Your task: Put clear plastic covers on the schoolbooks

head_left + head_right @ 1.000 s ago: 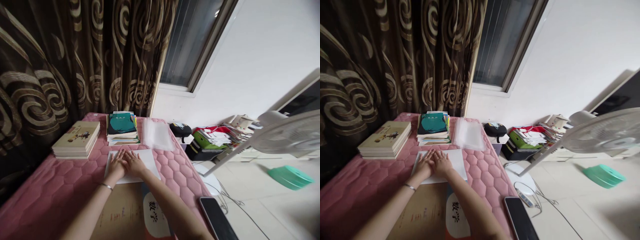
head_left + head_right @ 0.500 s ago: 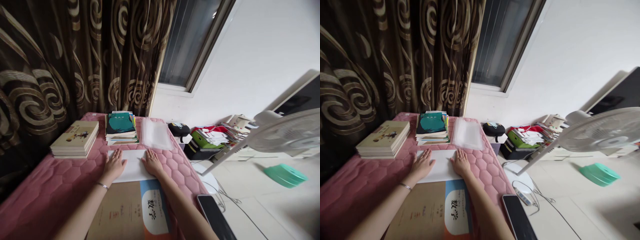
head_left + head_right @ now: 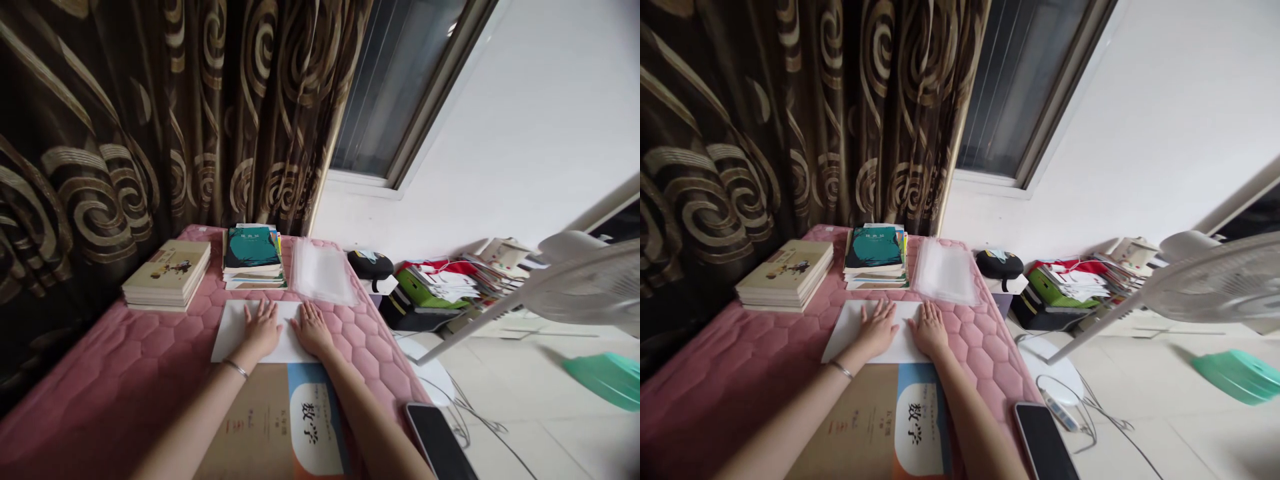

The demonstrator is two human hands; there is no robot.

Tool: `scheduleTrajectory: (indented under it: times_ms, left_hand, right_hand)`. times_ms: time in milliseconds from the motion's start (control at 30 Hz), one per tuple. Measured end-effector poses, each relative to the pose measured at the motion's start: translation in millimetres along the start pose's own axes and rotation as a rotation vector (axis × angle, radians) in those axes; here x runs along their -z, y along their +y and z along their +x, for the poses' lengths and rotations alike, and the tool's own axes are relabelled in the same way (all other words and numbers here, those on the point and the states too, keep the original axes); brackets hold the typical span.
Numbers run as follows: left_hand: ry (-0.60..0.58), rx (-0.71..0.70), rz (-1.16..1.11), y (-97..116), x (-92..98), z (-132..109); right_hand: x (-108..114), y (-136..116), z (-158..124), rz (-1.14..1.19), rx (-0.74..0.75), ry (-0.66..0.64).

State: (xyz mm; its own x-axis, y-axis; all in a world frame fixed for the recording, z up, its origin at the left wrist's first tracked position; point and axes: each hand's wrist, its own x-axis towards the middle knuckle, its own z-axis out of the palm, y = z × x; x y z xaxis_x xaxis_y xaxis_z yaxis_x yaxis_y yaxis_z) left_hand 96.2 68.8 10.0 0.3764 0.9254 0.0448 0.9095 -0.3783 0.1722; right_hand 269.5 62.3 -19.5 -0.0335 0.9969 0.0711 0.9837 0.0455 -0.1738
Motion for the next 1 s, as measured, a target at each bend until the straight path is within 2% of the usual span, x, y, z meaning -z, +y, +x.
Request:
scheduleTrajectory:
  times_ms: [100, 233, 367, 433, 500, 567, 667, 767, 867, 1000]
  left_hand:
    - [-0.039, 0.018, -0.046, -0.9, -9.3, 1.1]
    - [-0.054, 0.080, -0.034, -26.4, -5.0, -3.8]
    - [-0.069, 0.086, -0.034, -37.2, -1.4, -5.8]
    - [-0.045, 0.081, -0.033, -36.5, -3.5, -6.4]
    - [-0.023, 0.064, -0.028, -35.8, -6.5, -7.4]
    - [-0.003, 0.051, -0.024, -36.3, -8.7, -8.3]
    - [0.007, 0.070, -0.030, -36.9, -10.1, -8.1]
    - [-0.008, 0.085, -0.025, -35.2, -9.3, -6.0]
    - [0.000, 0.079, -0.004, -36.7, -6.1, -4.6]
    - [0.000, 0.149, 0.019, -58.5, 2.2, -8.7]
  right_hand:
    - [-1.0, 2.4, 0.2, -0.003, 0.020, 0.018]
    - [9.9, -1.3, 1.3, -0.012, -0.003, -0.048]
    - [23.8, -30.6, 5.0, -0.029, -0.052, -0.111]
    - [24.2, -54.1, 8.3, 0.036, 0.070, -0.093]
    - [20.0, -75.4, 12.2, 0.145, 0.220, -0.129]
    - [14.5, -86.4, 15.8, 0.208, 0.266, -0.172]
    - [11.0, -76.4, 18.3, 0.171, 0.166, -0.195]
    - [14.6, -46.5, 15.4, 0.097, 0.043, -0.164]
    - [19.1, -22.3, 10.2, 0.072, -0.004, -0.152]
    - [18.9, -14.9, 8.0, 0.070, -0.011, -0.168]
